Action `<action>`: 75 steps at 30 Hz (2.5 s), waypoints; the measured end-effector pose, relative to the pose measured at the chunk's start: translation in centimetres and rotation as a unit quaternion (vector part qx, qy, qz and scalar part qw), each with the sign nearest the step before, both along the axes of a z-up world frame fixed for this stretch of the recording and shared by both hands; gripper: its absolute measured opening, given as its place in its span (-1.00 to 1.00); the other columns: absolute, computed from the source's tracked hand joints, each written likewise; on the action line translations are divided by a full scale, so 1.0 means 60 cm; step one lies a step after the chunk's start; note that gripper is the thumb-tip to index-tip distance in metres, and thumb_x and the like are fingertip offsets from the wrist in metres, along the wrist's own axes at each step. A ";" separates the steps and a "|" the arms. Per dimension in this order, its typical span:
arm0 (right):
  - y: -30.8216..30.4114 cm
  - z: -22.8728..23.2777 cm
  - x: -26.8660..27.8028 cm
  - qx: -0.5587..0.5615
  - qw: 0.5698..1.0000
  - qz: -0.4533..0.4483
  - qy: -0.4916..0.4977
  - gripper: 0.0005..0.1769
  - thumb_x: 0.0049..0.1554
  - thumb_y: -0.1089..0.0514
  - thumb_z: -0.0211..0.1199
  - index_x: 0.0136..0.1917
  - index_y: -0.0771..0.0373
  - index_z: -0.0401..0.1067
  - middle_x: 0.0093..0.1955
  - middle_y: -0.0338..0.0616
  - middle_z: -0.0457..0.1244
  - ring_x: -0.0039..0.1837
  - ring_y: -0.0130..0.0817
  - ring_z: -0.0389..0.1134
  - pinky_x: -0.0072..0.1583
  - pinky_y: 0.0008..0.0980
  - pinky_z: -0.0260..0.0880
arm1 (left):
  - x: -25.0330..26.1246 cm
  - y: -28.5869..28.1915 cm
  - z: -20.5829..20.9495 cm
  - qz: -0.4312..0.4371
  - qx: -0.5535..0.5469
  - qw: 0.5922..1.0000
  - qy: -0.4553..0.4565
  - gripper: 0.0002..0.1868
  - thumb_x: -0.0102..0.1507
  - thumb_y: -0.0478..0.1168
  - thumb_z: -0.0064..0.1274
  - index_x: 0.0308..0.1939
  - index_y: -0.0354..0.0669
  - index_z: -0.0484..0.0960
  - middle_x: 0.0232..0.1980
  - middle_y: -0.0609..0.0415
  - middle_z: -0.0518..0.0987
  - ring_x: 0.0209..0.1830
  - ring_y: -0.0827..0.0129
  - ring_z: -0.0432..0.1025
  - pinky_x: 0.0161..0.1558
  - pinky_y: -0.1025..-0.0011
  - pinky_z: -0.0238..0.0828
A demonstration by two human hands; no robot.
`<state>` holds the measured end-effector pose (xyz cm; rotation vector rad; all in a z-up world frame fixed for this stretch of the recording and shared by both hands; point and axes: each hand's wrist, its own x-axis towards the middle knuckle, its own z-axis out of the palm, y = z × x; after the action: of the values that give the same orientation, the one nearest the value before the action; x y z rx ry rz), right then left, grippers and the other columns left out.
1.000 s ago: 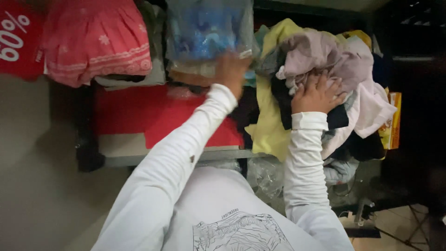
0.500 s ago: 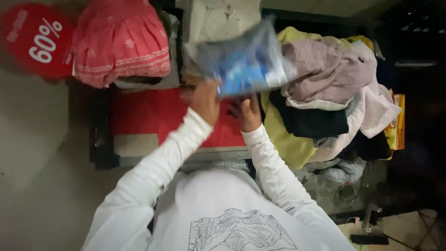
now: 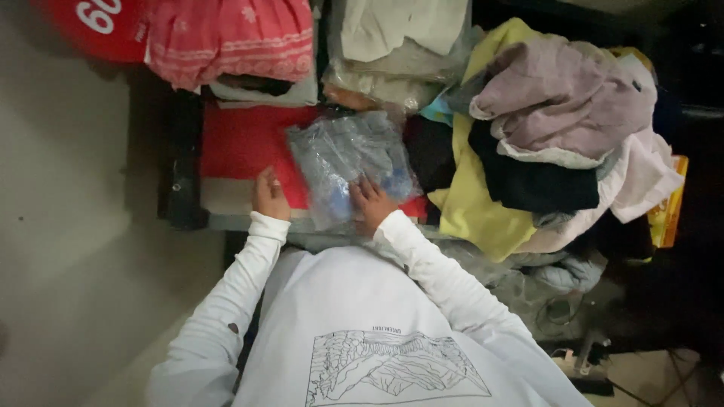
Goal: Unpacking clothing items from plastic bags and organizing them into a pile for sorting.
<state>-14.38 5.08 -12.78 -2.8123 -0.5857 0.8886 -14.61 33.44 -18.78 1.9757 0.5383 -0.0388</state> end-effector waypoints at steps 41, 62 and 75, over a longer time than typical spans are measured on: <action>-0.012 -0.015 -0.077 0.475 0.840 -0.240 -0.108 -0.69 0.11 0.37 -0.06 0.10 0.18 0.32 0.14 0.09 0.25 0.19 0.10 0.37 0.10 -0.08 0.48 | 0.026 -0.096 -0.103 -0.080 0.001 0.983 0.165 -0.26 0.24 0.12 0.23 0.40 -0.04 0.33 0.26 -0.02 0.55 0.28 0.14 0.46 0.28 0.18 0.42; -0.025 0.115 0.071 0.411 0.838 -0.260 -0.249 -0.67 0.10 0.25 0.24 0.16 0.18 0.47 0.19 -0.16 0.29 0.30 -0.15 0.25 0.28 0.00 0.24 | 0.049 -0.054 0.255 -0.078 -0.204 0.943 -0.249 -0.59 0.42 -0.07 0.03 0.25 -0.22 0.45 0.34 -0.24 0.48 0.42 -0.01 0.30 0.43 0.06 0.13; 0.054 0.341 -0.035 0.691 0.239 -0.635 0.248 -0.80 0.04 0.23 0.30 -0.10 0.41 0.53 -0.17 0.01 0.36 -0.01 -0.06 0.45 0.10 -0.06 0.49 | 0.113 0.032 0.243 -0.053 0.023 0.985 -0.161 -0.62 0.43 0.12 0.10 -0.24 -0.09 0.68 -0.32 -0.11 0.62 -0.19 -0.09 0.54 -0.10 0.12 0.42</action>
<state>-16.47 8.33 7.68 -0.4712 0.7444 0.2583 -7.82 35.38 -4.18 2.0019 0.2238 0.2255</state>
